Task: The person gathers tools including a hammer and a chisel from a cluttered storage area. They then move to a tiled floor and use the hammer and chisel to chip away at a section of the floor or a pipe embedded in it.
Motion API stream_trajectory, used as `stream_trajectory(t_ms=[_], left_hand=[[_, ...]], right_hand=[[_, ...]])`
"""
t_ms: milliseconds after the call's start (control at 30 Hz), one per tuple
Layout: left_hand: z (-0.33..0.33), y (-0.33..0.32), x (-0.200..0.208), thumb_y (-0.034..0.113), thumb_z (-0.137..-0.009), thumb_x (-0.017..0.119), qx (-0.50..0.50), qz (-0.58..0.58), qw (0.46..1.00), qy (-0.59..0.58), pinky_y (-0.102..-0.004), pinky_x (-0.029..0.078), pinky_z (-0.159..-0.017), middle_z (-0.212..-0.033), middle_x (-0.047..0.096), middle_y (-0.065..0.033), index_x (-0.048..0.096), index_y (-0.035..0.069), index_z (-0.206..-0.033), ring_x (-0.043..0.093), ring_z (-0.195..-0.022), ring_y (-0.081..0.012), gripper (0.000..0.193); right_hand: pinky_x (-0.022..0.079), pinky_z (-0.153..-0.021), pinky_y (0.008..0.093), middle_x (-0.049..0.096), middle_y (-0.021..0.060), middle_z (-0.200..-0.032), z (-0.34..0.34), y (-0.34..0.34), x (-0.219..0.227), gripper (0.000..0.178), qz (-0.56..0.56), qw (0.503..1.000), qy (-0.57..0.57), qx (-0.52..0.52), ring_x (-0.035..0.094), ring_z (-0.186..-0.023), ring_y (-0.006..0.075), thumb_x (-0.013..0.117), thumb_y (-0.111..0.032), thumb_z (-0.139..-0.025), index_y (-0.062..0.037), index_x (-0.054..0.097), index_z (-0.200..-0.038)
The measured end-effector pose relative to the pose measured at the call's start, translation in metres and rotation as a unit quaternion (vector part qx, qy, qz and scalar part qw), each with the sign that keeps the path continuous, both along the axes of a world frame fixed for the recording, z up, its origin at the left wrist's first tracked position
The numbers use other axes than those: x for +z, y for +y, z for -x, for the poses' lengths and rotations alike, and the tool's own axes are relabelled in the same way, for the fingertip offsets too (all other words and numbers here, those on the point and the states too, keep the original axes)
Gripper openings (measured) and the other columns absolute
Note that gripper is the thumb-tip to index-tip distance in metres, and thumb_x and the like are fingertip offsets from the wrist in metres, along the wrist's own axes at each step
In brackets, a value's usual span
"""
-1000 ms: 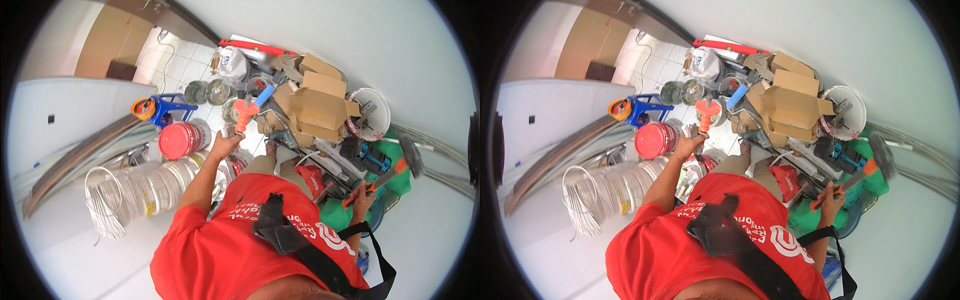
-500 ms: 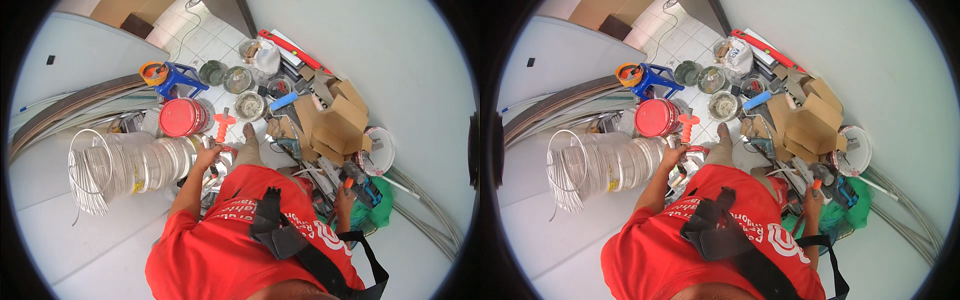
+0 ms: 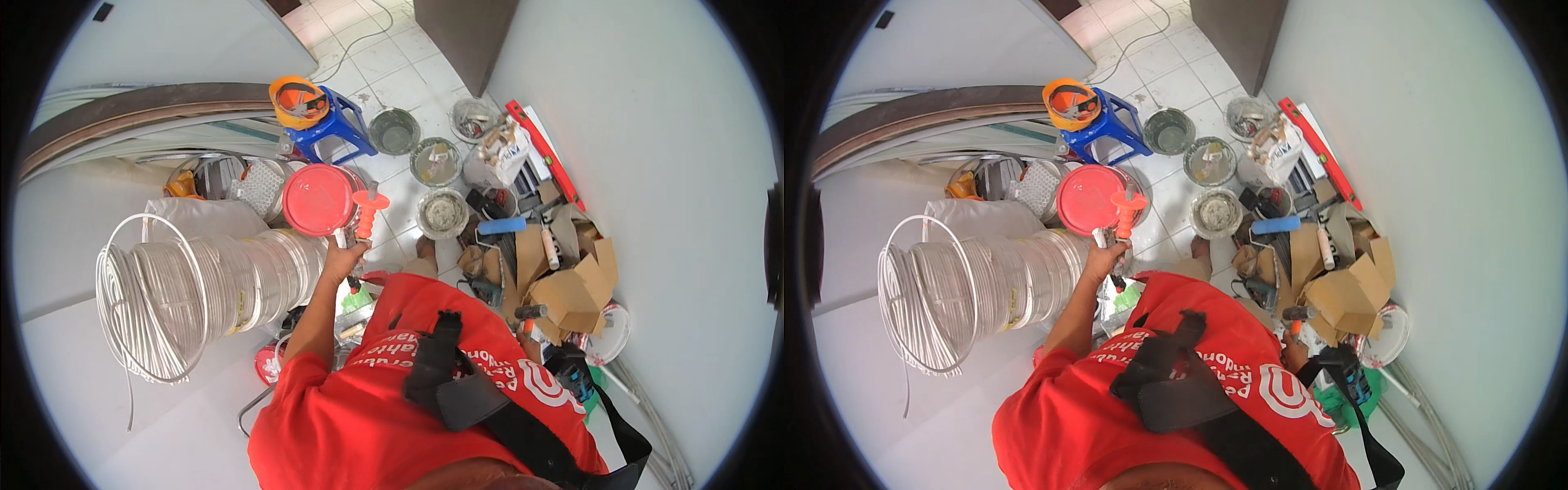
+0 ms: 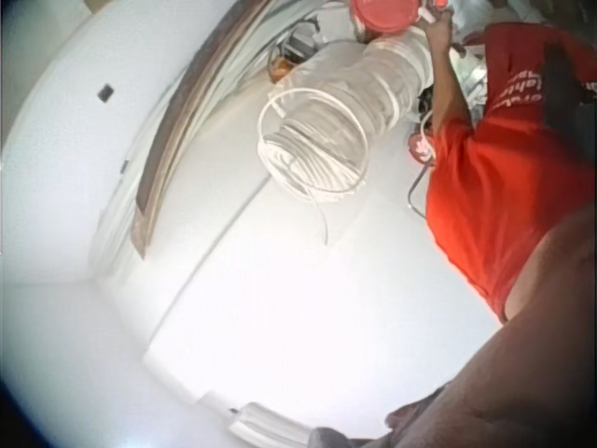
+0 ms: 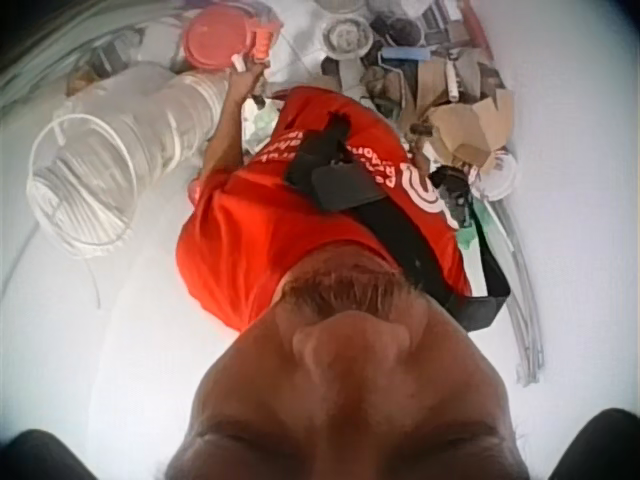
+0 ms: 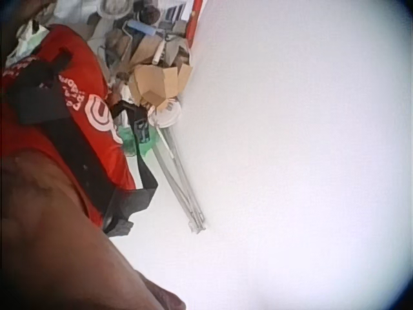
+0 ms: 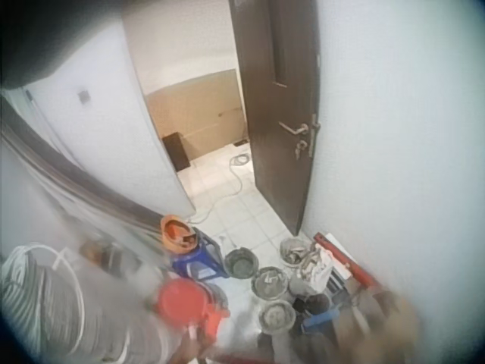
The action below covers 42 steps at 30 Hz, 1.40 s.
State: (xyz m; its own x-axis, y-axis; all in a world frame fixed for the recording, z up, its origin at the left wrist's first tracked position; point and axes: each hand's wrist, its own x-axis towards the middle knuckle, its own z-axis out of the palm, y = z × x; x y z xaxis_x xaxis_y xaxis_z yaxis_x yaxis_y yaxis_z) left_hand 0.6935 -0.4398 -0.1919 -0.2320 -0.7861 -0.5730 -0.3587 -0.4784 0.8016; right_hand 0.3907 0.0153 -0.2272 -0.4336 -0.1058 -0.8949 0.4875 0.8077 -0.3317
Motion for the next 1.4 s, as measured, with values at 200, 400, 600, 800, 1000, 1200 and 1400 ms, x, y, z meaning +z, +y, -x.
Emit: stream_trajectory(t_ms=[200, 400, 600, 800, 1000, 1200, 1400], left_hand=[[-0.009, -0.028, 0.021, 0.009, -0.076, 0.077, 0.030, 0.016, 0.999, 0.008, -0.0288, 0.048, -0.050, -0.078, 0.065, -0.0043, 0.064, 0.000, -0.096, 0.059, -0.055, -0.0135, 0.025], [-0.030, -0.027, 0.009, 0.012, -0.076, 0.078, 0.044, 0.013, 0.998, -0.041, -0.0305, 0.047, -0.049, -0.076, 0.064, -0.0045, 0.063, 0.001, -0.096, 0.059, -0.054, -0.0147, 0.027], [-0.040, -0.046, -0.030, 0.016, -0.077, 0.080, 0.083, -0.033, 0.992, -0.090, -0.0307, 0.048, -0.051, -0.073, 0.064, -0.0044, 0.064, 0.001, -0.092, 0.059, -0.056, -0.0146, 0.026], [-0.037, -0.132, -0.052, 0.021, -0.080, 0.078, 0.072, -0.117, 0.987, -0.084, -0.0290, 0.046, -0.045, -0.069, 0.060, -0.0012, 0.064, 0.006, -0.090, 0.056, -0.053, -0.0111, 0.022], [-0.016, -0.260, -0.002, 0.019, -0.082, 0.075, 0.040, -0.127, 0.990, -0.036, -0.0281, 0.046, -0.045, -0.069, 0.060, -0.0028, 0.063, 0.004, -0.090, 0.056, -0.054, -0.0119, 0.021], [0.010, -0.366, 0.021, 0.017, -0.082, 0.076, 0.046, -0.109, 0.993, -0.001, -0.0274, 0.044, -0.044, -0.068, 0.059, -0.0029, 0.065, 0.003, -0.089, 0.054, -0.052, -0.0108, 0.020], [0.042, -0.434, 0.037, 0.017, -0.083, 0.075, 0.061, -0.105, 0.992, -0.017, -0.0269, 0.044, -0.045, -0.068, 0.060, -0.0019, 0.067, 0.003, -0.093, 0.055, -0.052, -0.0102, 0.019]], right_hand=[[0.038, -0.039, 0.0337, 0.049, 0.0021, -0.052, 0.069, -0.029, -0.029, 0.041, 0.018, 0.970, 0.021, 0.240, 0.049, -0.041, 0.0166, 0.065, -0.046, -0.093, -0.0071, 0.061, -0.081], [0.046, -0.043, 0.0361, 0.057, 0.0061, -0.056, 0.097, -0.077, -0.039, 0.040, 0.020, 0.916, 0.114, 0.384, 0.056, -0.045, 0.0183, 0.065, -0.042, -0.090, -0.0030, 0.067, -0.079], [0.042, -0.040, 0.0353, 0.054, 0.0055, -0.051, 0.121, -0.196, -0.025, 0.046, -0.068, 0.913, 0.096, 0.390, 0.053, -0.041, 0.0169, 0.072, -0.042, -0.085, 0.0019, 0.065, -0.072], [0.036, -0.038, 0.0366, 0.054, 0.0054, -0.053, 0.129, -0.362, 0.010, 0.043, -0.100, 0.925, 0.044, 0.363, 0.050, -0.040, 0.0180, 0.072, -0.041, -0.086, -0.0016, 0.062, -0.073], [0.036, -0.038, 0.0369, 0.054, 0.0056, -0.053, 0.159, -0.482, 0.015, 0.043, -0.101, 0.924, 0.061, 0.364, 0.050, -0.040, 0.0182, 0.072, -0.041, -0.087, -0.0016, 0.062, -0.073], [0.036, -0.039, 0.0371, 0.054, 0.0058, -0.053, 0.181, -0.591, 0.009, 0.043, -0.097, 0.922, 0.062, 0.369, 0.050, -0.041, 0.0184, 0.072, -0.041, -0.087, -0.0016, 0.062, -0.073], [0.036, -0.039, 0.0374, 0.054, 0.0059, -0.053, 0.216, -0.702, -0.013, 0.042, -0.089, 0.915, 0.056, 0.390, 0.050, -0.041, 0.0186, 0.071, -0.041, -0.087, -0.0015, 0.062, -0.074]])
